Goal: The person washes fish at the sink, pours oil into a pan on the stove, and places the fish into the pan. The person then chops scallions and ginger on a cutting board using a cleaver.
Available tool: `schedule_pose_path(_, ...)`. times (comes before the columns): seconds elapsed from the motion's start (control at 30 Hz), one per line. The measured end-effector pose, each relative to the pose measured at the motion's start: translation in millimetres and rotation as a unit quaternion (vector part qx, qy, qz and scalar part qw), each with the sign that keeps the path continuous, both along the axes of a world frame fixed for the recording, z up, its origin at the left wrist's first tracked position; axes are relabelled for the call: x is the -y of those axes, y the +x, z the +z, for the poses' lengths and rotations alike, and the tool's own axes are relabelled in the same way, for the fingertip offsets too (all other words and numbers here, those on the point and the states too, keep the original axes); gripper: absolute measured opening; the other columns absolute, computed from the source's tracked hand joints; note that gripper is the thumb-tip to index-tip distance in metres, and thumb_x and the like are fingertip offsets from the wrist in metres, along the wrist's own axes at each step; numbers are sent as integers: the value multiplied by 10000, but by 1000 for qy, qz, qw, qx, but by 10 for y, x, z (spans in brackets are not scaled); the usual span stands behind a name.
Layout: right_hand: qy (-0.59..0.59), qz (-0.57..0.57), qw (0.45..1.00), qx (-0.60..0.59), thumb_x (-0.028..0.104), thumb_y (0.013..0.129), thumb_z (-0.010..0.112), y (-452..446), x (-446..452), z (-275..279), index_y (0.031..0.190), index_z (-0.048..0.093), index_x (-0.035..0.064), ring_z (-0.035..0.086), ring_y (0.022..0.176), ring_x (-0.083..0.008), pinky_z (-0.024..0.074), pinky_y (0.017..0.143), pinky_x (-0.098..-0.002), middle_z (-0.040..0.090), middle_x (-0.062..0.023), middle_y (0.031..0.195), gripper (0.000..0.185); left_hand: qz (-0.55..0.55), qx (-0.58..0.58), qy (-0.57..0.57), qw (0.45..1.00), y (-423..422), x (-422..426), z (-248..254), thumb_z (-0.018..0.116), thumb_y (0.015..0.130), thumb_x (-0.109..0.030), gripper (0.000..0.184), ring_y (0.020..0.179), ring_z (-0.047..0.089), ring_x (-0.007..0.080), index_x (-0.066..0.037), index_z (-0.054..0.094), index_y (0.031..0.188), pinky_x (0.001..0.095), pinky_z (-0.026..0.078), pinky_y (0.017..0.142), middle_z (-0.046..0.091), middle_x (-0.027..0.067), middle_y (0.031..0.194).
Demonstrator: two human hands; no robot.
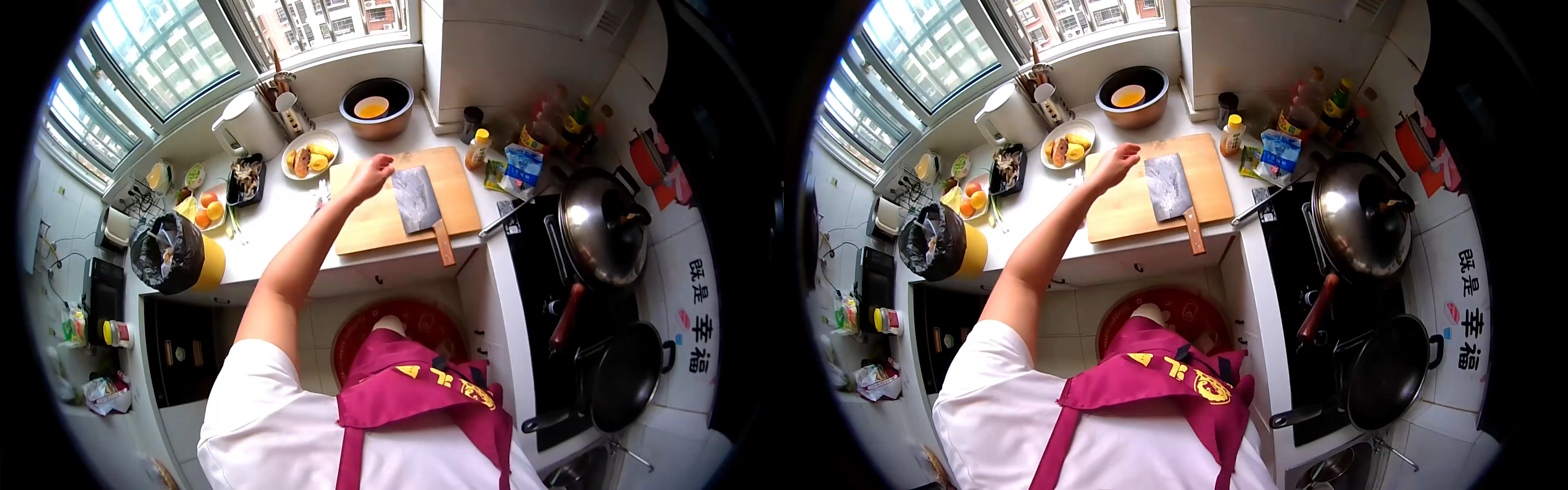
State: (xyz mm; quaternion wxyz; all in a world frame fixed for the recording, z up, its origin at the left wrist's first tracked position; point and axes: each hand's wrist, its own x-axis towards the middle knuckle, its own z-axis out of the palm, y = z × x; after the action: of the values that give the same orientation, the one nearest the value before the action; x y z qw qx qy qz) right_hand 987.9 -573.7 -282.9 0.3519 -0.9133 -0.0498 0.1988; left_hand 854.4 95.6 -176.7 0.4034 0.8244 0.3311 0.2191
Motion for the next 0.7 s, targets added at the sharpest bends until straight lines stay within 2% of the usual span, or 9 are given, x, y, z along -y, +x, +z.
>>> schedule_pose_path(0.13,21,0,1000,-17,342,917,515,304,-694,5,1069,600,21,623,878,-306,501,727,-445,635,-150,1010,366,107,-103,110,983,249,-1269,132,562,859,-200,352,1054,599,331,-5,585,1151,376,465,913,629,195,1120)
schedule_pose_path(0.23,24,-26,999,-31,346,917,517,424,-1172,26,1081,595,25,622,883,-299,502,727,-443,632,-143,1017,368,159,-112,34,980,539,-2312,37,541,841,-167,373,1080,589,331,-29,581,1185,383,454,926,625,201,1128)
schedule_pose_path(0.27,25,-37,998,-37,347,918,517,453,-1333,16,1084,593,27,622,884,-297,502,727,-442,631,-141,1019,369,223,-125,81,963,678,-2531,-52,524,840,-134,313,1021,626,317,-27,635,1113,376,493,876,656,185,1066)
schedule_pose_path(0.3,22,-46,998,-42,348,918,518,466,-1483,32,1088,591,28,622,886,-295,502,727,-441,630,-138,1021,369,158,-260,134,943,775,-2787,-75,506,839,-112,281,971,646,307,-27,663,1056,370,514,838,669,173,1027)
schedule_pose_path(0.4,15,-66,996,-56,351,918,519,433,-1899,54,1099,585,33,621,891,-288,503,727,-439,627,-131,1029,372,139,-338,-39,930,946,-3644,-540,426,856,-125,317,748,663,358,71,643,977,427,539,676,646,258,801)
schedule_pose_path(0.47,14,-84,994,-65,353,919,521,434,-2093,124,1107,582,36,620,894,-284,503,727,-438,625,-126,1033,374,128,-403,-87,902,1153,-3532,-369,412,882,-152,343,791,662,376,85,616,1023,468,547,670,649,258,897)
schedule_pose_path(0.57,22,-114,990,-85,357,919,522,387,-2299,158,1118,576,40,619,899,-277,504,727,-436,623,-118,1041,378,191,-371,-135,899,1285,-3641,-700,404,905,-161,366,903,645,402,99,561,1109,530,548,708,601,260,1106)
schedule_pose_path(0.6,26,-125,988,-93,358,920,523,351,-2333,146,1122,574,42,619,900,-275,504,727,-435,622,-116,1043,379,196,-357,-215,888,1320,-3659,-620,409,907,-100,335,1033,601,404,64,525,1175,553,547,754,520,238,1254)
schedule_pose_path(0.7,32,-155,981,-115,361,920,524,228,-2375,112,1133,568,46,618,905,-268,505,728,-433,619,-109,1050,383,191,-305,-311,880,1315,-4035,-1192,414,895,-49,325,1069,586,383,26,519,1194,527,555,775,523,214,1255)
